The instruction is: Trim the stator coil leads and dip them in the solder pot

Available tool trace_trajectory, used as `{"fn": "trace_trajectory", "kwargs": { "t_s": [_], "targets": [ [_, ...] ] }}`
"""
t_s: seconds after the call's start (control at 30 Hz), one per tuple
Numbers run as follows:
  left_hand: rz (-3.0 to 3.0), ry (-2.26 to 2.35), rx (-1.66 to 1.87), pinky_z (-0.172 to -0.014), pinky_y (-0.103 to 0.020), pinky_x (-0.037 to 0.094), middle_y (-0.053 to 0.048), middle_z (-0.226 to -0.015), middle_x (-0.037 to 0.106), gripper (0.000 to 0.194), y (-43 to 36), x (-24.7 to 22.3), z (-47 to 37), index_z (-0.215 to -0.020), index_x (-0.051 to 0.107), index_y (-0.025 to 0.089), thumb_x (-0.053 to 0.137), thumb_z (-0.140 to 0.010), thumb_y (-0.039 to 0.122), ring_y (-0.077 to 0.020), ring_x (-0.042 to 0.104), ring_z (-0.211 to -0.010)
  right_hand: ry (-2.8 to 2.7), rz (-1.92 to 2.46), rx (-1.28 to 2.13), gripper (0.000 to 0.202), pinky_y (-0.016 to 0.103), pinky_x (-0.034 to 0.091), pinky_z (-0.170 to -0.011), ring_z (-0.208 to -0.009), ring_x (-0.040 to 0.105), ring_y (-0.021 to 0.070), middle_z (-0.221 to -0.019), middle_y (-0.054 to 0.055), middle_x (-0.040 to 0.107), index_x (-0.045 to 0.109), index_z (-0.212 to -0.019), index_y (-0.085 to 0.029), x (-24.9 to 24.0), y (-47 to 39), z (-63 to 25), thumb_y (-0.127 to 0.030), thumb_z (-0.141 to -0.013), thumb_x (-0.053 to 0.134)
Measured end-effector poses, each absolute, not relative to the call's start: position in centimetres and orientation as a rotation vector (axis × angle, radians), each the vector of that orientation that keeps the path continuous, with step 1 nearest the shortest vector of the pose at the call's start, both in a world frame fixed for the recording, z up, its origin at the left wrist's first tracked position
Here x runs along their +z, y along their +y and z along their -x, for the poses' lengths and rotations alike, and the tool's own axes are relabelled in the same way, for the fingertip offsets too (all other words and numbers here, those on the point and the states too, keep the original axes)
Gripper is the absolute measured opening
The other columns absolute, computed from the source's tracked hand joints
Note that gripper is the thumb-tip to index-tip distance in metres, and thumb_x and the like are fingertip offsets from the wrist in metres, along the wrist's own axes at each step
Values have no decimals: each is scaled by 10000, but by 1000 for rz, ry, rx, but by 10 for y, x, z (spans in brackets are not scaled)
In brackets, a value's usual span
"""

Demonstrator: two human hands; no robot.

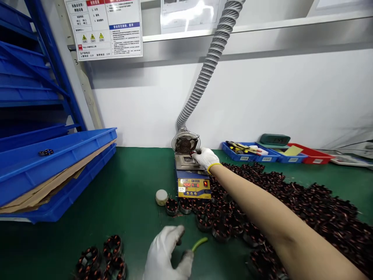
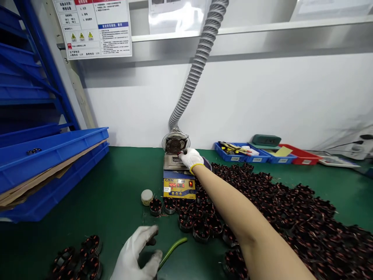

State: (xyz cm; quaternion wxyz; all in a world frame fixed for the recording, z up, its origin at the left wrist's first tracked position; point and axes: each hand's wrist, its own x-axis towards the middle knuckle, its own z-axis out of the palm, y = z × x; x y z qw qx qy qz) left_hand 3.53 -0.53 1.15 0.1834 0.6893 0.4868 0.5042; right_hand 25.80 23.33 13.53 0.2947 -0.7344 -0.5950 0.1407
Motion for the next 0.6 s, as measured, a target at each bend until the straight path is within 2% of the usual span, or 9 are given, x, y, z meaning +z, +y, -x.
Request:
{"fn": "trace_trajectory", "kwargs": {
  "t_s": [0.1, 0.27, 0.6],
  "targets": [
    [-2125, 1400, 1357, -842, -338, 596, -85, -1074, 728, 427, -6, 3, -34, -1150, 718, 243, 615, -740, 186, -226, 707, -900, -1636, 1995, 334, 335, 448, 507, -931, -1042, 641, 239, -1109, 72, 680, 665, -1099, -159, 129, 241, -255, -451, -942, 622],
    [-2284, 1390, 1279, -858, -337, 594, -101, -1087, 730, 454, -5, 2, -32, -1169, 710, 232, 641, -722, 192, -250, 707, -961, -1667, 2066, 292, 314, 440, 514, -920, -1032, 643, 227, -1118, 78, 676, 660, -1104, -161, 122, 249, -256, -429, -946, 625],
    [-2358, 1371, 1214, -833, -326, 599, -106, -1063, 737, 467, -5, 7, -31, -1156, 709, 229, 647, -695, 195, -251, 718, -929, -1701, 2074, 269, 356, 418, 517, -907, -1021, 654, 227, -1110, 89, 686, 667, -1105, -156, 119, 252, -259, -469, -944, 613]
  ]
}}
